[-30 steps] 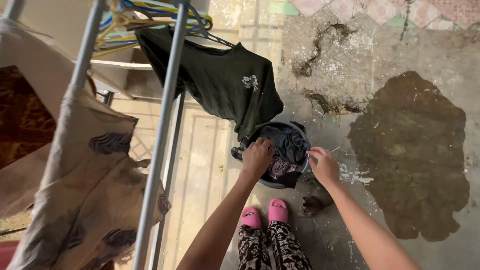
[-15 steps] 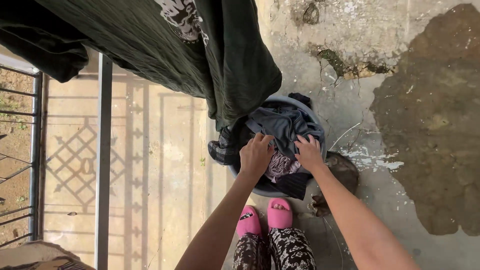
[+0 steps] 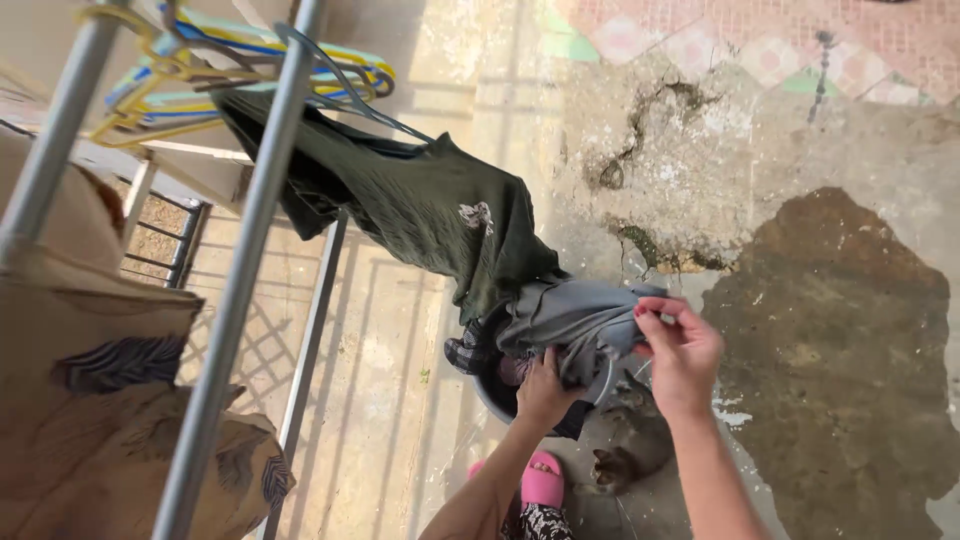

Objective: Hanging various items of clothing on a laundry rack.

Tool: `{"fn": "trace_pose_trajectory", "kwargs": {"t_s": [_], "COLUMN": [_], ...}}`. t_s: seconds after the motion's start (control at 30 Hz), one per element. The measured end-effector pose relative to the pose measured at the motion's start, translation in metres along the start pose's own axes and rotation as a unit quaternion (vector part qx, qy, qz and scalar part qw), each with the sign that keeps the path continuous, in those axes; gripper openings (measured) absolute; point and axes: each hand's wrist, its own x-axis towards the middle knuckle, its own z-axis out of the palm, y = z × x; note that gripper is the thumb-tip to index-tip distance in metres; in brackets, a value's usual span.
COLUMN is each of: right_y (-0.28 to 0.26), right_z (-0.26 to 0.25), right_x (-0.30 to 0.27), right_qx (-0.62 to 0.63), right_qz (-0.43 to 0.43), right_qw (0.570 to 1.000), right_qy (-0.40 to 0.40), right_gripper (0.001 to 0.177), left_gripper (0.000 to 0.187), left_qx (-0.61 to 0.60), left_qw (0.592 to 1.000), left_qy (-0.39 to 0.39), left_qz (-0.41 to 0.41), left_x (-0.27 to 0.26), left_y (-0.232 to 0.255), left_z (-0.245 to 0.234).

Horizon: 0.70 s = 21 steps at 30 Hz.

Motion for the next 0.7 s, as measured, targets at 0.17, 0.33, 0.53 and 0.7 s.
{"fn": "trace_pose_trajectory", "kwargs": {"t_s": [0.17,0.33,0.53,0.7], "right_y": [-0.154,-0.227,-0.291,-0.319], "right_z": [0.010,0.003,0.085,0.141], "right_x": [0.036,0.057,-0.055,-0.153], "right_qx": [0.087,0.042,-0.423,-0.311], "right_qz": [-0.138,-0.210,-0.519,-0.336], "right_qw": [0.986,0.976,0.731,0.807], "right_qy": [-0.021,-0.038,-0.130,-0.373], "right_gripper": [0.011,0.013,0.081,0.092], "left_gripper": [0.040,0.039,0.044,0.047], "left_qx": [-0.196,-0.292,-0.380,-0.436], "left_qw": [0.977,0.941,0.908,0.863], "left_qy": [0.059,0.151,0.073,0.154], "left_qz": [0.066,0.083,0.163,0.205], "left_x": [-0.004,-0.042,-0.125,-0.200], "left_y": [0.098,0.185,0.257,0.246], "left_z": [-0.146,-0.317,-0.427,-0.442]}}
